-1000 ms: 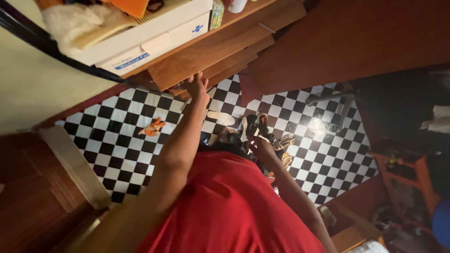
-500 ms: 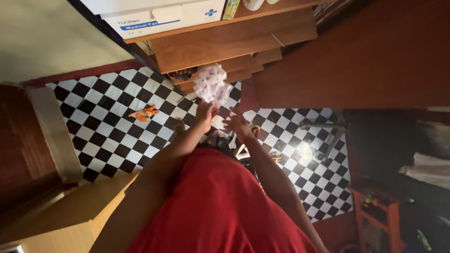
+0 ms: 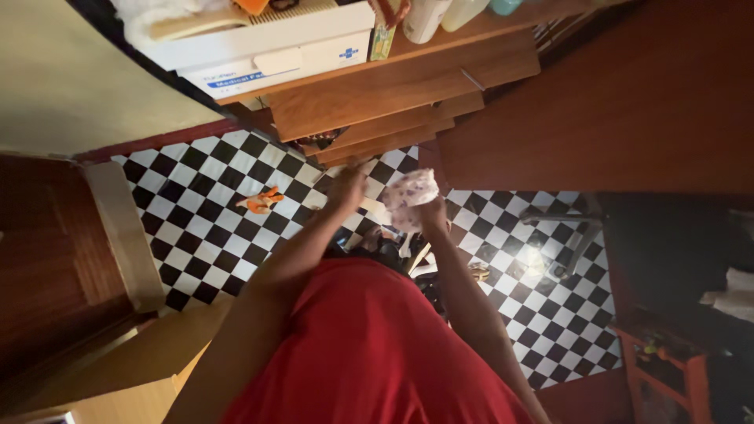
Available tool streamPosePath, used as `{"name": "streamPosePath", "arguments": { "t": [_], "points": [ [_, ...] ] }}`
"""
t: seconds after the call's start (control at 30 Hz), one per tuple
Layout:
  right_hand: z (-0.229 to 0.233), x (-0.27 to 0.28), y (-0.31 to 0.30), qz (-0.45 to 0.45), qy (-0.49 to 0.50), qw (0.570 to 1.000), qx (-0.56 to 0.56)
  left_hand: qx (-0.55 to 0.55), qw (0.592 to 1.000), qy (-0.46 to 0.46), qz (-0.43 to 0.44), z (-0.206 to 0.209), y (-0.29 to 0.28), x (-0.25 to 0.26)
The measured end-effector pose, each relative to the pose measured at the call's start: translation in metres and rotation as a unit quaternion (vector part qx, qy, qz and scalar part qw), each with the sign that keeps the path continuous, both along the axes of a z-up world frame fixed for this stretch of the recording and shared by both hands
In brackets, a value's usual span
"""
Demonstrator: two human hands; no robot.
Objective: The person picks up several shoes from a pile on the floor, wipes them with a cloth, and places them onto a wooden shelf one by one.
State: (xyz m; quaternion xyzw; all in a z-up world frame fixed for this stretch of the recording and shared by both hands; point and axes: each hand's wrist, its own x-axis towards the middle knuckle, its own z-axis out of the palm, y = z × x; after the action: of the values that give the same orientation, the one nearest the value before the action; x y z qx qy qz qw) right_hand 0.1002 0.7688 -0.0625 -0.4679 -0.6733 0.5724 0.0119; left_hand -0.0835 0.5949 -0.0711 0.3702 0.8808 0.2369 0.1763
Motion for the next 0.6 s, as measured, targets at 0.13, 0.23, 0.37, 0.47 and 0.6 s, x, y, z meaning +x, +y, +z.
{"name": "streamPosePath", "arguments": {
  "t": [0.13,0.23,0.37,0.47,0.6],
  "points": [
    [-0.014,0.04,0.0,-0.04,0.102,0.992,-0.059,0.063,0.992,0.092,0.055,0.018,-0.001,-0.065],
    [-0.017,0.053,-0.008,-0.044,0.104,0.993,-0.039,-0.129,0.975,0.164,0.079,0.017,-0.004,-0.091],
    [-0.023,0.057,-0.019,0.01,0.039,0.998,-0.045,0.017,0.967,0.236,0.096,0.02,-0.009,-0.086],
    [-0.027,0.054,-0.029,0.241,0.012,0.955,0.175,0.09,0.966,0.231,0.069,0.033,-0.028,-0.059],
    [-0.029,0.047,-0.038,0.032,0.116,0.985,-0.126,0.134,0.98,0.14,0.05,0.041,-0.054,-0.014]
  ]
}}
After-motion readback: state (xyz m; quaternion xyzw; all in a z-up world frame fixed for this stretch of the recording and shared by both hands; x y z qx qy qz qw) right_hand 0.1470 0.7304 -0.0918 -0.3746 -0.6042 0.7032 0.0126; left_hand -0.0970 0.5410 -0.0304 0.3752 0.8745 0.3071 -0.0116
